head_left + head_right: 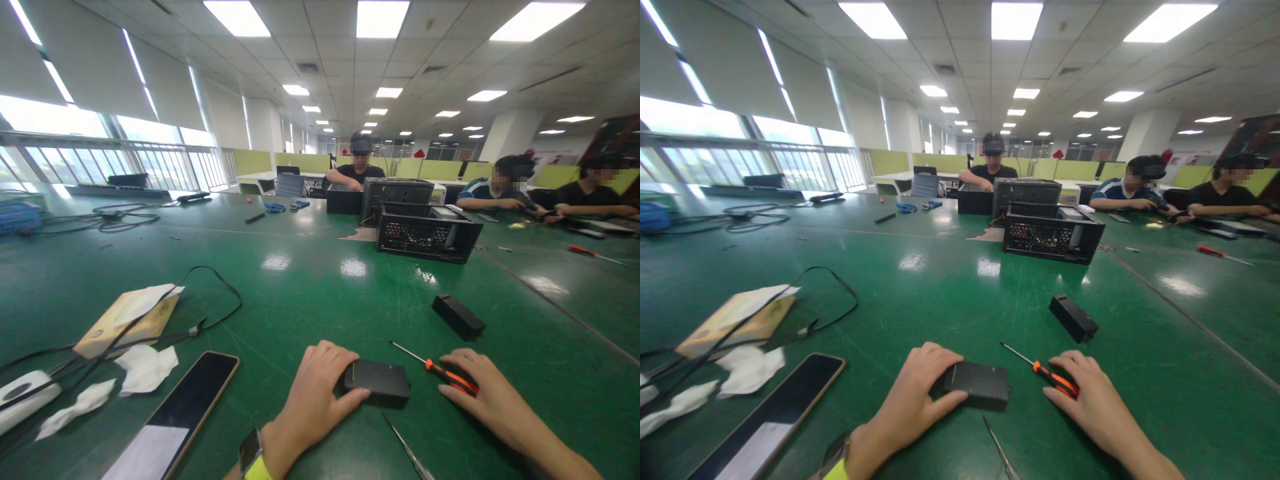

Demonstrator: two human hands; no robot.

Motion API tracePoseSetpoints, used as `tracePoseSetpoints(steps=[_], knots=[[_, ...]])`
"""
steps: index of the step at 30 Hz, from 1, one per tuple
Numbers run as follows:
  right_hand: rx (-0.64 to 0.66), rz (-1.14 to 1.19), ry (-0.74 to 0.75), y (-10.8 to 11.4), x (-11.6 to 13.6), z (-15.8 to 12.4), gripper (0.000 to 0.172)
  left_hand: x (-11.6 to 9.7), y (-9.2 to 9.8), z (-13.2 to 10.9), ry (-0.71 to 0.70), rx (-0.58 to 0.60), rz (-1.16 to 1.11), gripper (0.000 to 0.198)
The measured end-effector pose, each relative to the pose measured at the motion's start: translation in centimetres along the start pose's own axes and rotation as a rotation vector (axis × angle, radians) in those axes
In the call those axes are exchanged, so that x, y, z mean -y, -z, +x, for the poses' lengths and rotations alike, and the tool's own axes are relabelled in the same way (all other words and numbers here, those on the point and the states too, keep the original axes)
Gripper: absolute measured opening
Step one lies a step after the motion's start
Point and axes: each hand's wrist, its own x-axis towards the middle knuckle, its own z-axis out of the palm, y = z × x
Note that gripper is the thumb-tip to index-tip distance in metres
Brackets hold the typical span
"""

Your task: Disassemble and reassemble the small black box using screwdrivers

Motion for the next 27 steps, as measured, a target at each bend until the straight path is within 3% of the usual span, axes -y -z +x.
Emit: tracePoseSetpoints(steps=[3,6,8,13,23,27], knots=[[-0.072,0.216,-0.128,0.1,-1.3,-0.3,0.035,0.0,0.0,0.0,-0.008,-0.018,-0.012,0.034],[-0.216,0.500,-0.225,0.4,-0.4,-0.6,0.045,0.0,-0.1,0.0,-0.011,-0.021,-0.023,0.032],[-0.231,0.583,-0.210,0.5,0.7,-0.9,0.044,0.1,-0.2,0.0,-0.010,-0.022,-0.032,0.031],[-0.276,0.525,-0.164,0.4,2.5,-1.8,0.030,0.3,-0.6,-0.1,0.000,-0.033,-0.072,0.030],[-0.323,0.347,-0.100,1.0,2.7,-1.8,0.028,0.1,-0.5,-0.1,-0.012,-0.033,-0.073,0.028],[-0.271,0.168,0.000,2.6,3.7,-1.4,0.027,0.1,-0.5,0.0,-0.011,-0.021,-0.068,0.029]])
